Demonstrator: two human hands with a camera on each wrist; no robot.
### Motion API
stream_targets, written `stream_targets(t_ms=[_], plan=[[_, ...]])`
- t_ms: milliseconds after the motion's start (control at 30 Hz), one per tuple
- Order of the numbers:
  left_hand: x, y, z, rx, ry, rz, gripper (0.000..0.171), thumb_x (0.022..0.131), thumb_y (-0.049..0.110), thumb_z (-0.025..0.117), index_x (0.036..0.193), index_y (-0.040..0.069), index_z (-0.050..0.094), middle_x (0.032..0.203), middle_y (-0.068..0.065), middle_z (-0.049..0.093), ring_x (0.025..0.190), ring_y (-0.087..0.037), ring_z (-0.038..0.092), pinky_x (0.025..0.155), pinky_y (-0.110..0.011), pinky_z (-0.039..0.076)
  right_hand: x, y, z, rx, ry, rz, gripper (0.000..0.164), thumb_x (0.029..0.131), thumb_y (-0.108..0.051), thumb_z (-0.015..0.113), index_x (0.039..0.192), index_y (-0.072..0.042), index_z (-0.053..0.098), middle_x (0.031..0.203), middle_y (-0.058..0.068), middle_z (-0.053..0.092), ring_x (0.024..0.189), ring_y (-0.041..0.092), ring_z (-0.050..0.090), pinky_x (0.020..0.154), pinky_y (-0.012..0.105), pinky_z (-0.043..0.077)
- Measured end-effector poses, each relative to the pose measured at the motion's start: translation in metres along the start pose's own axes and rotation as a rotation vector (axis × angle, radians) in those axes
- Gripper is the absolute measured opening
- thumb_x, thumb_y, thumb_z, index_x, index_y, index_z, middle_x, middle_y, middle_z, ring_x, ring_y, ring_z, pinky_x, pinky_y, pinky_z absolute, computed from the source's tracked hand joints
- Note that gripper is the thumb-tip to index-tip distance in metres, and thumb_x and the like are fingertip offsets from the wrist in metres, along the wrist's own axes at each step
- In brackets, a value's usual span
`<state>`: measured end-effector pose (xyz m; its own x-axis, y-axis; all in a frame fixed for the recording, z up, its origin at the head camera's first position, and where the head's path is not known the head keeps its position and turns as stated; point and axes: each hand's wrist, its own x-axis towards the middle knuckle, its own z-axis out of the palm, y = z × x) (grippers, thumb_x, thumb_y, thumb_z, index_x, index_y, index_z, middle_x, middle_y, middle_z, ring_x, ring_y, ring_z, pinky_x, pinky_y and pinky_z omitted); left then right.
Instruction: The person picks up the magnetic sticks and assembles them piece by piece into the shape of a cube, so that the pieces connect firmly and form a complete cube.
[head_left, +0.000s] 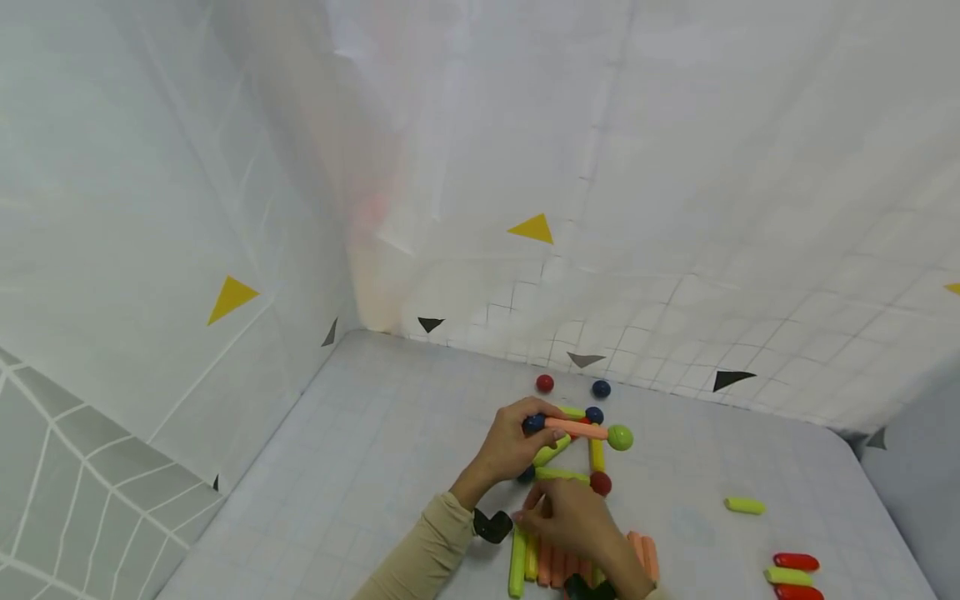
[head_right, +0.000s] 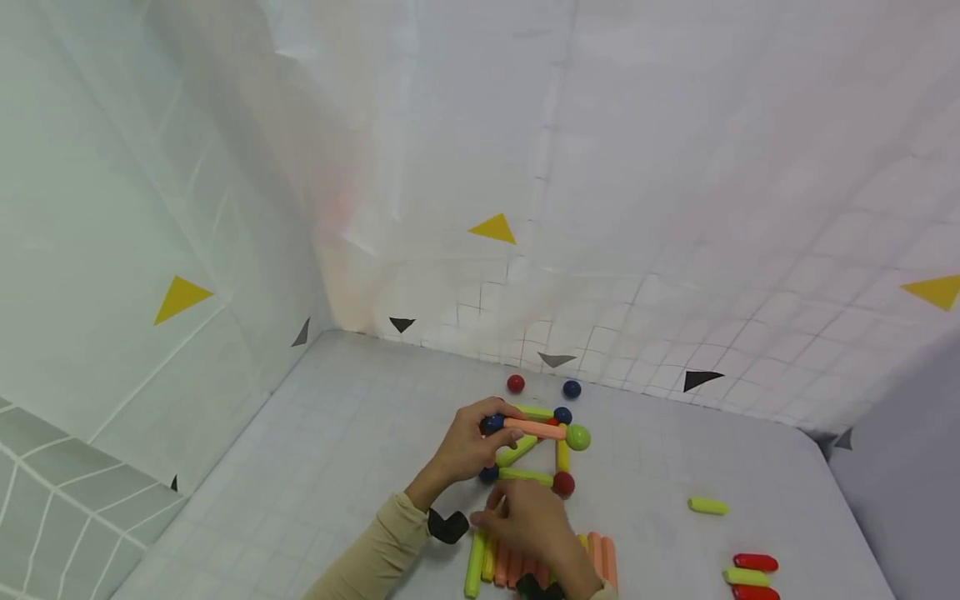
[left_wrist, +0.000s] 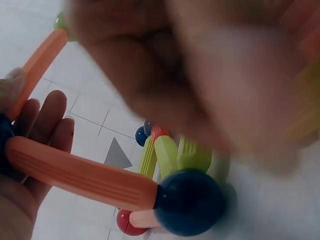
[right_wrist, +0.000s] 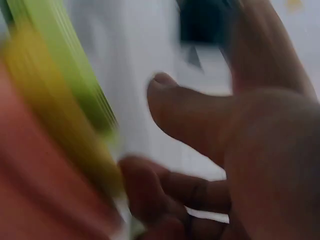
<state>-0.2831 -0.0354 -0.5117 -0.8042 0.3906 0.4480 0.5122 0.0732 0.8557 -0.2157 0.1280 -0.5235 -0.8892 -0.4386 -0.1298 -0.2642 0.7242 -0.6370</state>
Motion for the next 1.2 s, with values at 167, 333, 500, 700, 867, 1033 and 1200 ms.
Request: stream_targets(t_ms=[167, 333, 500, 700, 867, 1033, 1200], plan=[[0.000, 0.002, -0.001, 0.007, 0.005, -0.014, 0.021, 0.099, 0.011, 0.075, 0.120, 0.009, 0.072, 0.121, -0.010, 0.074, 0.099, -0.009, 0.065, 0.087, -0.021, 0.056, 0.003, -0.024, 0.029, -0.206, 0.065, 0.070, 0.023, 0.083, -0.036, 0.086, 0.084, -0.019, 0.071, 0.068, -0.010, 0.057, 0.059, 0.009, 0.050, 0.055, 0.027, 0.041], [0.000, 0.005, -0.002, -0.032, -0.008, -0.021, 0.022, 0.100, 0.009, 0.073, 0.122, 0.006, 0.071, 0.119, -0.014, 0.073, 0.090, -0.010, 0.070, 0.082, -0.028, 0.061, 0.005, -0.033, 0.035, -0.282, 0.085, 0.186, 0.030, 0.081, -0.038, 0.088, 0.079, -0.017, 0.067, 0.063, -0.005, 0.054, 0.057, 0.014, 0.049, 0.054, 0.028, 0.039], [0.000, 0.004, -0.002, -0.055, -0.017, -0.046, 0.022, 0.101, 0.010, 0.073, 0.122, 0.007, 0.071, 0.116, -0.013, 0.071, 0.082, -0.011, 0.073, 0.076, -0.035, 0.064, 0.004, -0.037, 0.034, -0.276, 0.068, 0.198, 0.030, 0.082, -0.038, 0.088, 0.081, -0.017, 0.067, 0.062, -0.005, 0.053, 0.056, 0.014, 0.049, 0.054, 0.028, 0.039], [0.000, 0.003, -0.003, -0.043, -0.020, -0.056, 0.022, 0.101, 0.014, 0.074, 0.122, 0.009, 0.072, 0.117, -0.010, 0.070, 0.080, -0.006, 0.072, 0.076, -0.042, 0.064, -0.004, -0.043, 0.026, -0.280, 0.029, 0.235, 0.042, 0.078, -0.053, 0.089, 0.080, -0.018, 0.066, 0.064, -0.003, 0.054, 0.058, 0.015, 0.049, 0.055, 0.030, 0.037], [0.000, 0.002, -0.003, -0.052, -0.023, -0.066, 0.023, 0.101, 0.014, 0.074, 0.123, 0.009, 0.071, 0.118, -0.010, 0.070, 0.080, -0.005, 0.072, 0.077, -0.052, 0.063, -0.013, -0.049, 0.024, -0.270, -0.069, 0.232, 0.053, 0.072, -0.063, 0.091, 0.075, -0.017, 0.065, 0.063, -0.003, 0.056, 0.059, 0.016, 0.050, 0.056, 0.031, 0.039], [0.001, 0.002, -0.002, -0.053, -0.020, -0.074, 0.023, 0.100, 0.013, 0.074, 0.123, 0.009, 0.071, 0.119, -0.010, 0.070, 0.081, -0.006, 0.071, 0.078, -0.049, 0.064, -0.013, -0.052, 0.029, -0.264, -0.081, 0.227, 0.044, 0.077, -0.053, 0.091, 0.076, -0.014, 0.070, 0.063, -0.003, 0.057, 0.060, 0.016, 0.051, 0.059, 0.032, 0.044], [0.000, 0.003, -0.002, -0.047, -0.019, -0.089, 0.023, 0.100, 0.012, 0.074, 0.123, 0.009, 0.071, 0.119, -0.011, 0.070, 0.080, -0.006, 0.071, 0.078, -0.042, 0.065, -0.012, -0.049, 0.033, -0.220, -0.121, 0.231, 0.034, 0.084, -0.043, 0.087, 0.076, -0.014, 0.071, 0.063, -0.002, 0.059, 0.060, 0.017, 0.052, 0.060, 0.033, 0.045]])
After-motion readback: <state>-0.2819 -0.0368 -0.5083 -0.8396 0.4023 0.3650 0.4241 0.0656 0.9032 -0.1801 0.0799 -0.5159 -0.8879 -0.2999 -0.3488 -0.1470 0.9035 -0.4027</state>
